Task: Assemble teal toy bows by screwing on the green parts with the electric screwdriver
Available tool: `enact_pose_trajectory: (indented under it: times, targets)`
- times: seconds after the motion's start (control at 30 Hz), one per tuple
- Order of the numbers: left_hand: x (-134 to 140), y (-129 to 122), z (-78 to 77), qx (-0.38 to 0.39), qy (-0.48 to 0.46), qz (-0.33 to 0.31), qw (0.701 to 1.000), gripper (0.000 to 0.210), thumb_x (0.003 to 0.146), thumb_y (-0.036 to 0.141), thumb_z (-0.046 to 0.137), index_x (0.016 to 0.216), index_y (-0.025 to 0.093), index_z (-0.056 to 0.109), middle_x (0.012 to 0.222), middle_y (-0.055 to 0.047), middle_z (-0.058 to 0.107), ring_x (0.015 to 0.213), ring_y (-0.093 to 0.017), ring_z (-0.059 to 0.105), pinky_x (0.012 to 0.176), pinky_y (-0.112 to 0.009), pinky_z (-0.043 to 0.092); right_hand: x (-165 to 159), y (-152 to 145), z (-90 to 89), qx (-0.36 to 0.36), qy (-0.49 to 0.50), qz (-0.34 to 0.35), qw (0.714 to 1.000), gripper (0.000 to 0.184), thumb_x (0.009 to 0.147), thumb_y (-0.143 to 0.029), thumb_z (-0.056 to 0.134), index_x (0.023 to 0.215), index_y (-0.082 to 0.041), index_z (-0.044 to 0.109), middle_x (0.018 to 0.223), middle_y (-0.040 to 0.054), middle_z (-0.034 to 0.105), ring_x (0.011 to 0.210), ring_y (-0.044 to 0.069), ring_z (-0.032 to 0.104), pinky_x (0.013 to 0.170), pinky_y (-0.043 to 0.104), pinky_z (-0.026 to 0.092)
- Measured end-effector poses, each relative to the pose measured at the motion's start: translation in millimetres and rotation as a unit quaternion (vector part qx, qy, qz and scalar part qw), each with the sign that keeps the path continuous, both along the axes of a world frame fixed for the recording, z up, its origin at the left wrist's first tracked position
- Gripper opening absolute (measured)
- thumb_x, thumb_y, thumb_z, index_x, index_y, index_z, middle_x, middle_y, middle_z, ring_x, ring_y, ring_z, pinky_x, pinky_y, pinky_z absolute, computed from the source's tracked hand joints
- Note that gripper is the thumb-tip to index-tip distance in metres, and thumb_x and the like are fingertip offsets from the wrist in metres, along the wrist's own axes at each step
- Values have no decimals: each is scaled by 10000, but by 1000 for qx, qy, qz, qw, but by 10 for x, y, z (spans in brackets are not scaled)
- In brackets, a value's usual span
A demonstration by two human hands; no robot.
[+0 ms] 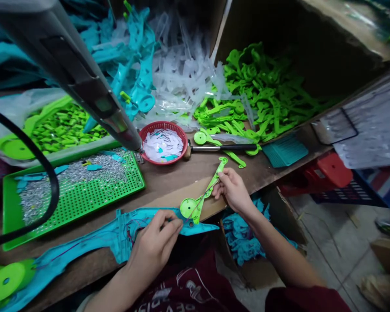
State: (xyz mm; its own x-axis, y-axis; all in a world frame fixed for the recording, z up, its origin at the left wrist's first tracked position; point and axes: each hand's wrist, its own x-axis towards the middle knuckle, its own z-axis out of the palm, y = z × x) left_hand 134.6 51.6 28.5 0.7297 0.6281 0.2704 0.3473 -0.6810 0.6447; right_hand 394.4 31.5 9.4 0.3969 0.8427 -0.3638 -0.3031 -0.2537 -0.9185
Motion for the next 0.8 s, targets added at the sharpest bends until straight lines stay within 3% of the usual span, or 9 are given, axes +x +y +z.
enact_pose_trajectory:
  times: [0.1, 0.23, 0.4, 0.63, 0.8]
  targets:
    - [35, -15, 15, 23, -5, -7, 1000, 144, 985, 131, 527, 1073, 178, 631, 812, -3, 556, 675, -108, 605, 614, -213, 479, 45, -13, 49, -5, 8, 19, 1000, 408, 796, -491, 712, 890, -238, 406, 557, -78, 626, 424, 112, 622, 352, 167, 489]
    - [77, -17, 41, 47, -26, 5, 999, 201, 979, 148, 553, 1161, 187, 629, 753, 15, 570, 624, -109, 577, 588, -223, 458, 74, -16, 83, -20, 13, 38, 999, 394, 797, -479, 715, 887, -238, 416, 571, -72, 632, 423, 116, 617, 345, 177, 484]
    - [102, -8, 45, 51, -49, 20, 997, 158, 996, 200, 540, 1112, 178, 646, 689, 29, 561, 544, -96, 542, 516, -221, 416, 125, -33, 87, -35, 9, 55, 998, 394, 803, -482, 708, 885, -238, 408, 578, -60, 653, 421, 121, 619, 346, 180, 486]
    - [108, -14, 10, 20, -53, -1, 998, 97, 980, 149, 559, 1046, 173, 626, 719, 12, 604, 610, -113, 584, 559, -238, 435, 116, -9, 103, -28, 3, 78, 997, 348, 845, -473, 666, 905, -233, 421, 595, -47, 670, 432, 117, 622, 364, 180, 492]
    - [115, -32, -14, 38, -37, -15, 998, 97, 983, 138, 555, 1053, 181, 607, 783, 6, 660, 665, -123, 623, 627, -258, 473, 125, 16, 98, -21, -8, 75, 997, 351, 845, -476, 664, 895, -235, 415, 583, -58, 657, 431, 112, 620, 362, 171, 483]
